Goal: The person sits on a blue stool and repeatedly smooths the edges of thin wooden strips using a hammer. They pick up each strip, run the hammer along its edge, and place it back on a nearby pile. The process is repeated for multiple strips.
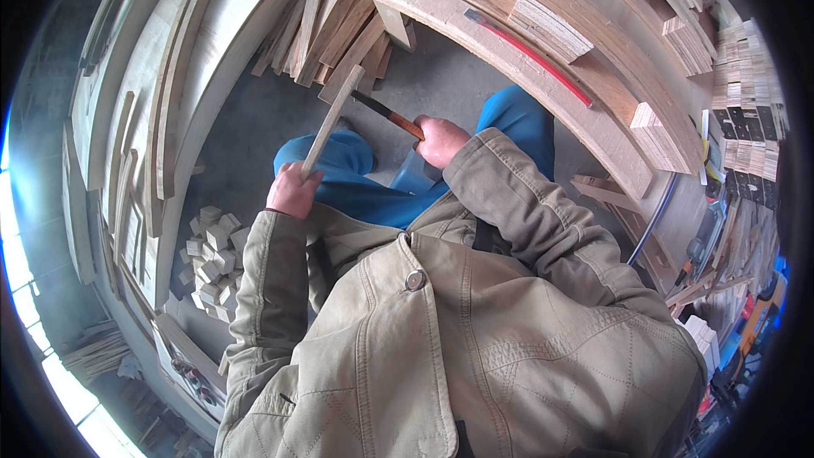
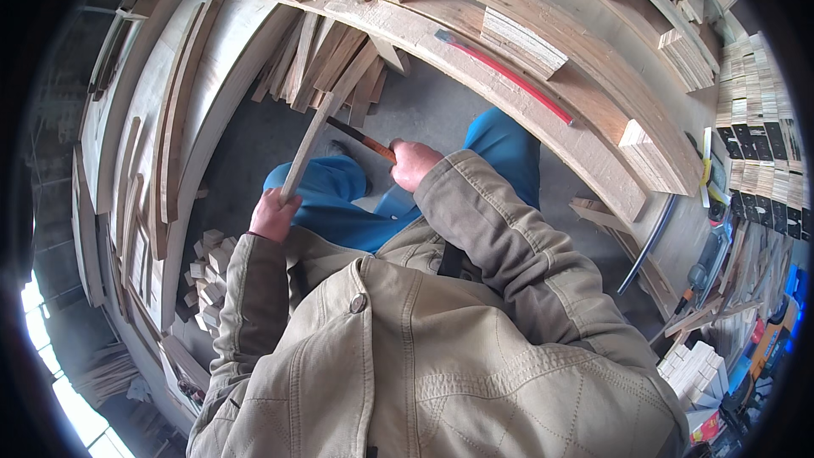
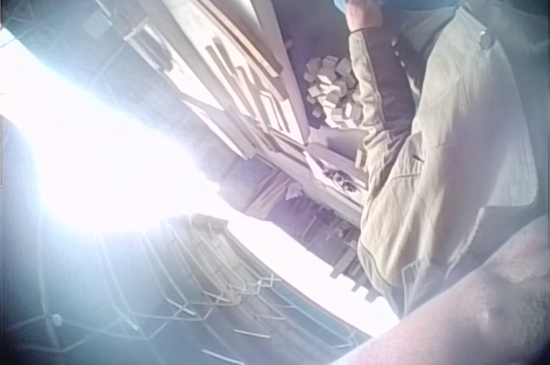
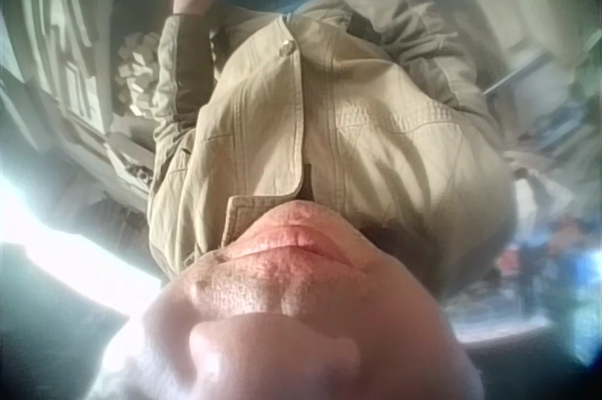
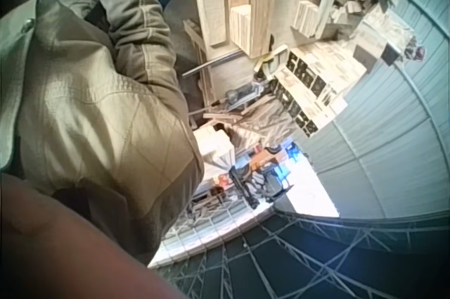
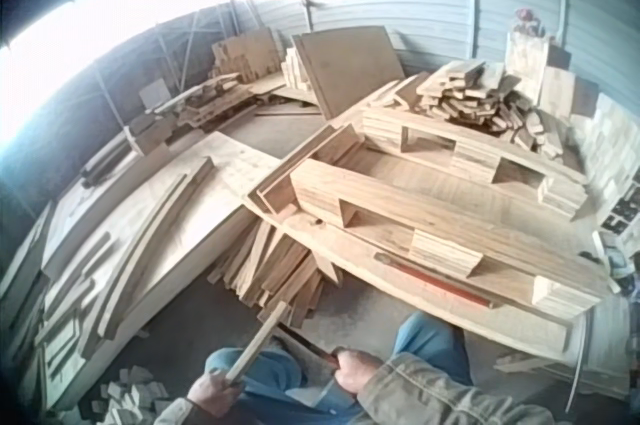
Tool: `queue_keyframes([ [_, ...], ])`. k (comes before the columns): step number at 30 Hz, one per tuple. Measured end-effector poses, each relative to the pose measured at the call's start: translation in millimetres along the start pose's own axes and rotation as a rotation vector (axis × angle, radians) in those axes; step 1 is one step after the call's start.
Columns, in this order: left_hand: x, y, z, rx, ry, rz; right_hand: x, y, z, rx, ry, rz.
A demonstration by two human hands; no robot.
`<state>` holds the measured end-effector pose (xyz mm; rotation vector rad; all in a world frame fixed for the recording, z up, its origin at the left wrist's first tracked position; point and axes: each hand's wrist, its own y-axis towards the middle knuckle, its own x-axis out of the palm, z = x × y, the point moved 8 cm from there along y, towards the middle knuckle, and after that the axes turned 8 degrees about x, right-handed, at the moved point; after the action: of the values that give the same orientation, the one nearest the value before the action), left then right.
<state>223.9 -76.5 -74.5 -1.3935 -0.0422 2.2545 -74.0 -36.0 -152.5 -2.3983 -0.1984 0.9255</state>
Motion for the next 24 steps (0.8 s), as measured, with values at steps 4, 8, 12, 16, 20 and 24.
queue_keyframes([
  [4,-1.1,0.4,8.2,0.006,-0.006,-0.038,-1.9,-1.9,-1.7,0.011,-0.015,-0.009],
  [8,-1.9,0.5,10.9,0.005,0.003,-0.044,-3.6,-3.9,-3.3,0.017,-0.036,-0.011],
  [12,-2.1,0.5,12.5,0.005,0.018,-0.037,-6.7,-5.8,-4.3,0.023,-0.076,0.014],
  [16,-1.8,0.7,13.1,-0.004,0.023,-0.039,-8.7,-4.6,-3.0,0.029,-0.082,0.03],
  [20,-1.9,0.7,11.7,-0.008,0.063,-0.041,-9.1,-3.0,-0.9,0.018,-0.063,0.026],
  [24,0.0,0.9,8.6,-0.002,0.125,-0.053,-9.4,-1.5,-1.2,0.027,-0.112,0.009],
])
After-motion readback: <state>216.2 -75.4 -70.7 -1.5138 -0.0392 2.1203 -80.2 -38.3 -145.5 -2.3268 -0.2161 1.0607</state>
